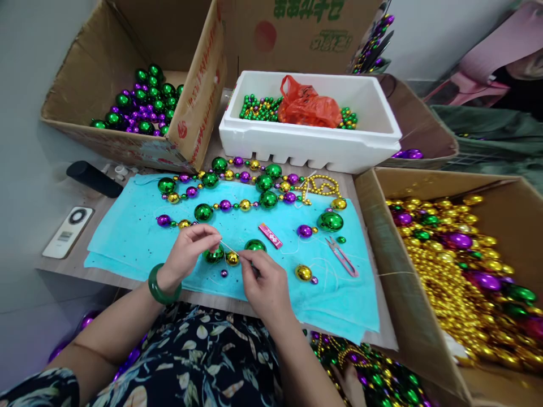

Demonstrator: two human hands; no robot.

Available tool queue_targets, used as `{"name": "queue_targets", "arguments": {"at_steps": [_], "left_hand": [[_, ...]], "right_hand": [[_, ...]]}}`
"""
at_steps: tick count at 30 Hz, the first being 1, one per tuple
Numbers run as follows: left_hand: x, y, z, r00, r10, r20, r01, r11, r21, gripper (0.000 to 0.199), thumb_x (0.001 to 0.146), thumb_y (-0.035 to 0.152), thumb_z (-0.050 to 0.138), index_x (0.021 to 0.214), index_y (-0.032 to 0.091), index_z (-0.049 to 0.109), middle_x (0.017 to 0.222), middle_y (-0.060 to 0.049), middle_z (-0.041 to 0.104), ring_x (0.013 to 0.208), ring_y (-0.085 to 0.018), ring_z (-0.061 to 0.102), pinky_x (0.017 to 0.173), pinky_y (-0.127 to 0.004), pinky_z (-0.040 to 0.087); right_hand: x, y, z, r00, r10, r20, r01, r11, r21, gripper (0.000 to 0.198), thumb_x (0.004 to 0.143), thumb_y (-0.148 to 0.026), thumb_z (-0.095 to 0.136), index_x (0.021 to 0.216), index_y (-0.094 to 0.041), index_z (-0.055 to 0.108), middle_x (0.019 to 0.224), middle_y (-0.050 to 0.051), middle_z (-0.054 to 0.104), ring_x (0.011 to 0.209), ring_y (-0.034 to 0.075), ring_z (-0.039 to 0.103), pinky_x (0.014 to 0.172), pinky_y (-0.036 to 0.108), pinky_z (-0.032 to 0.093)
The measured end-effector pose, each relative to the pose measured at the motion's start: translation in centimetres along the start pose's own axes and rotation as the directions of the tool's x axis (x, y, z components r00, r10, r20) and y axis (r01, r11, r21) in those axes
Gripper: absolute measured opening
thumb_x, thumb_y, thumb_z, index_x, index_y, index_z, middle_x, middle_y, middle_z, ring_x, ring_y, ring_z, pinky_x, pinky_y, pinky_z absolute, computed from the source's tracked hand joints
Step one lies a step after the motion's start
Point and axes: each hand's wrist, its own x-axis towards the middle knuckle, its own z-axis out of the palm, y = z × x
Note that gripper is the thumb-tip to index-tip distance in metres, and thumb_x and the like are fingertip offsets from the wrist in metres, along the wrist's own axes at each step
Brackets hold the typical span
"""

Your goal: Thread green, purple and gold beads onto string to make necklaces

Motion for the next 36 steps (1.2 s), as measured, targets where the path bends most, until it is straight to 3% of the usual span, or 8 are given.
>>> {"name": "queue_targets", "arguments": {"at_steps": [5, 9, 13, 16, 21, 25, 30, 36], "left_hand": [[0.5, 0.5, 0.2, 0.994, -0.023, -0.105, 0.010, 0.993, -0.122, 0.012, 0.071, 0.026, 0.069, 0.072, 0.015, 0.063, 0.073, -0.002, 0.064, 0.069, -0.011, 0.060, 0.052, -0.018, 0.043], [1.4, 2.4, -1.3, 0.992, -0.072, -0.101, 0.025, 0.913, -0.407, 0.012, 0.080, 0.026, 0.063, 0.079, 0.017, 0.055, 0.076, -0.001, 0.063, 0.068, -0.011, 0.063, 0.048, -0.016, 0.043], [2.1, 4.7, -3.5, 0.989, -0.057, -0.136, -0.027, 0.837, -0.547, 0.009, 0.087, 0.018, 0.054, 0.079, 0.016, 0.051, 0.066, 0.003, 0.059, 0.055, -0.005, 0.059, 0.049, -0.014, 0.045], [1.8, 6.2, -5.0, 0.977, 0.004, -0.213, -0.116, 0.847, -0.519, 0.011, 0.089, 0.018, 0.053, 0.079, 0.016, 0.051, 0.065, 0.004, 0.058, 0.056, -0.005, 0.059, 0.050, -0.014, 0.045], [0.4, 7.8, -7.1, 0.916, 0.253, -0.313, -0.348, 0.887, -0.302, 0.014, 0.086, 0.027, 0.062, 0.079, 0.019, 0.053, 0.065, 0.004, 0.058, 0.060, -0.006, 0.060, 0.049, -0.015, 0.044], [-0.4, 7.3, -9.0, 0.888, 0.344, -0.306, -0.410, 0.893, -0.185, 0.016, 0.081, 0.029, 0.066, 0.079, 0.019, 0.054, 0.064, 0.004, 0.058, 0.059, -0.007, 0.059, 0.049, -0.016, 0.045], [-1.3, 4.6, -11.9, 0.919, 0.224, -0.324, -0.280, 0.950, -0.137, 0.020, 0.077, 0.031, 0.069, 0.080, 0.017, 0.055, 0.062, 0.003, 0.058, 0.054, -0.007, 0.056, 0.047, -0.017, 0.044], [-3.8, 2.7, -13.9, 0.973, 0.091, -0.210, -0.127, 0.979, -0.162, 0.023, 0.074, 0.033, 0.071, 0.079, 0.016, 0.055, 0.060, 0.002, 0.058, 0.052, -0.008, 0.054, 0.049, -0.019, 0.043]], "right_hand": [[-0.2, -0.5, -0.3, 0.956, 0.170, 0.239, -0.211, 0.965, 0.157, 0.027, 0.085, -0.024, 0.055, 0.111, -0.020, 0.064, 0.069, 0.001, 0.064, 0.058, 0.012, 0.060, 0.055, 0.024, 0.050], [0.1, -0.7, -2.0, 0.813, 0.195, 0.548, -0.518, 0.672, 0.529, 0.016, 0.083, -0.028, 0.061, 0.096, -0.021, 0.067, 0.064, 0.000, 0.064, 0.044, 0.010, 0.056, 0.039, 0.020, 0.042], [1.3, -0.6, -3.5, 0.920, 0.105, 0.378, -0.386, 0.417, 0.823, 0.008, 0.079, -0.032, 0.068, 0.085, -0.027, 0.071, 0.072, 0.002, 0.071, 0.056, 0.015, 0.066, 0.040, 0.022, 0.046], [2.5, -1.3, -3.9, 0.985, 0.150, 0.085, -0.148, 0.484, 0.862, 0.016, 0.072, -0.027, 0.076, 0.087, -0.031, 0.073, 0.071, -0.001, 0.070, 0.059, 0.013, 0.065, 0.041, 0.020, 0.047], [4.7, -4.7, -4.8, 0.951, 0.172, -0.255, 0.079, 0.663, 0.744, 0.005, 0.081, -0.029, 0.068, 0.079, -0.033, 0.071, 0.079, -0.001, 0.067, 0.054, 0.010, 0.057, 0.039, 0.021, 0.042], [5.6, -6.6, -5.0, 0.976, 0.189, -0.106, -0.038, 0.631, 0.775, 0.008, 0.086, -0.040, 0.061, 0.082, -0.038, 0.068, 0.083, -0.002, 0.069, 0.060, 0.013, 0.062, 0.044, 0.024, 0.048], [3.5, -6.6, -3.4, 0.963, 0.151, 0.225, -0.270, 0.606, 0.748, 0.012, 0.079, -0.034, 0.071, 0.090, -0.031, 0.072, 0.074, 0.002, 0.069, 0.056, 0.014, 0.064, 0.046, 0.026, 0.053], [0.5, -7.8, -2.9, 0.945, 0.125, 0.302, -0.317, 0.574, 0.755, 0.013, 0.089, -0.032, 0.056, 0.085, -0.035, 0.068, 0.073, 0.006, 0.068, 0.060, 0.021, 0.066, 0.043, 0.032, 0.052]]}}
